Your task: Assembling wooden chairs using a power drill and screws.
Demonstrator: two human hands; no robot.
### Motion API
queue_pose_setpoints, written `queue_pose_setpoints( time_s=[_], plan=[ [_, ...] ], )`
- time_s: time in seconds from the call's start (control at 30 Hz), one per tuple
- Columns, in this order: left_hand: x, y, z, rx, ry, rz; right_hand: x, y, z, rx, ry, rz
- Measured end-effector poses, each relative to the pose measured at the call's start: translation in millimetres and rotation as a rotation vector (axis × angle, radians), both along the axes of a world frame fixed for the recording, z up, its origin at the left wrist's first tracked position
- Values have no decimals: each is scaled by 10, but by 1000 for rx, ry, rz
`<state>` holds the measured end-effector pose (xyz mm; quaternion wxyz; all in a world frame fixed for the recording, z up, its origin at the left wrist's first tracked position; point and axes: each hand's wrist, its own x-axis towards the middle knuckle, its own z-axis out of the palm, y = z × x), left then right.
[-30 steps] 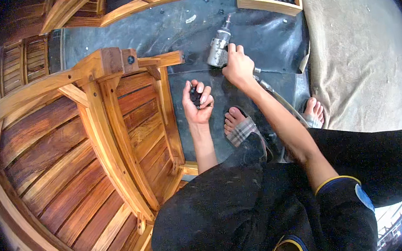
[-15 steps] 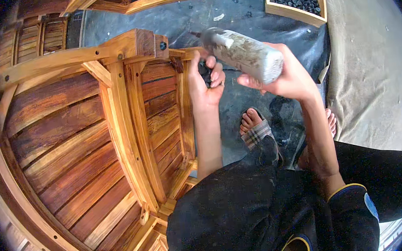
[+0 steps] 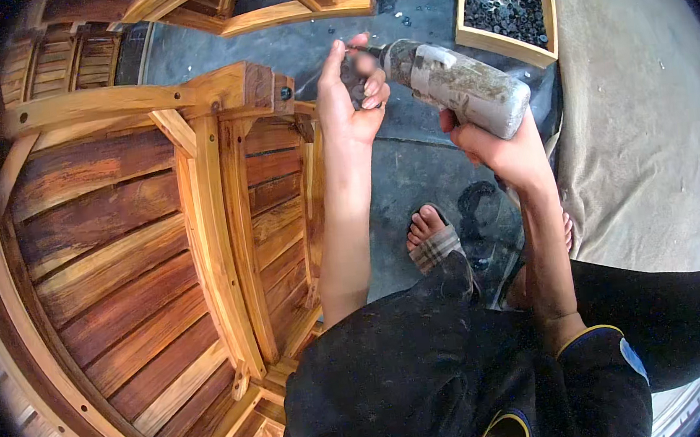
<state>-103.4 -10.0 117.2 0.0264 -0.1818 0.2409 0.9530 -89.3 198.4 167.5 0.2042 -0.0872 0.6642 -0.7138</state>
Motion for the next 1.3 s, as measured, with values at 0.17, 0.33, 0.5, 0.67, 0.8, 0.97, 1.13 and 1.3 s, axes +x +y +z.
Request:
queue_pose_setpoints(
  time_s=[0.17,0.33,0.5,0.67,0.8,0.97,1.13,1.3],
  plan=[
    [-43,-2,89,-2,-56,-23,-24,4,-83,-89,-71,-15],
    [-55,11,60,55,-59,-72,-28,28,-136,-44,-100,-2],
    [-44,23,15,53,-77,-6,-26,-5,-217,-74,-91,14],
    [-36,22,54,-27,-52,4,-32,4,-194,-67,-6,-10],
    [-37,-26,62,34,-24,-97,-46,86,-254,-89,-81,25],
    [-36,-71,105,109,11,-231,-66,173,-237,-103,-140,56],
    [-43,3,60,165,8,-203,-59,146,-328,-113,-7,27],
    [-37,63,3,96,-14,-97,-22,93,-300,-94,-41,-23]
  ],
)
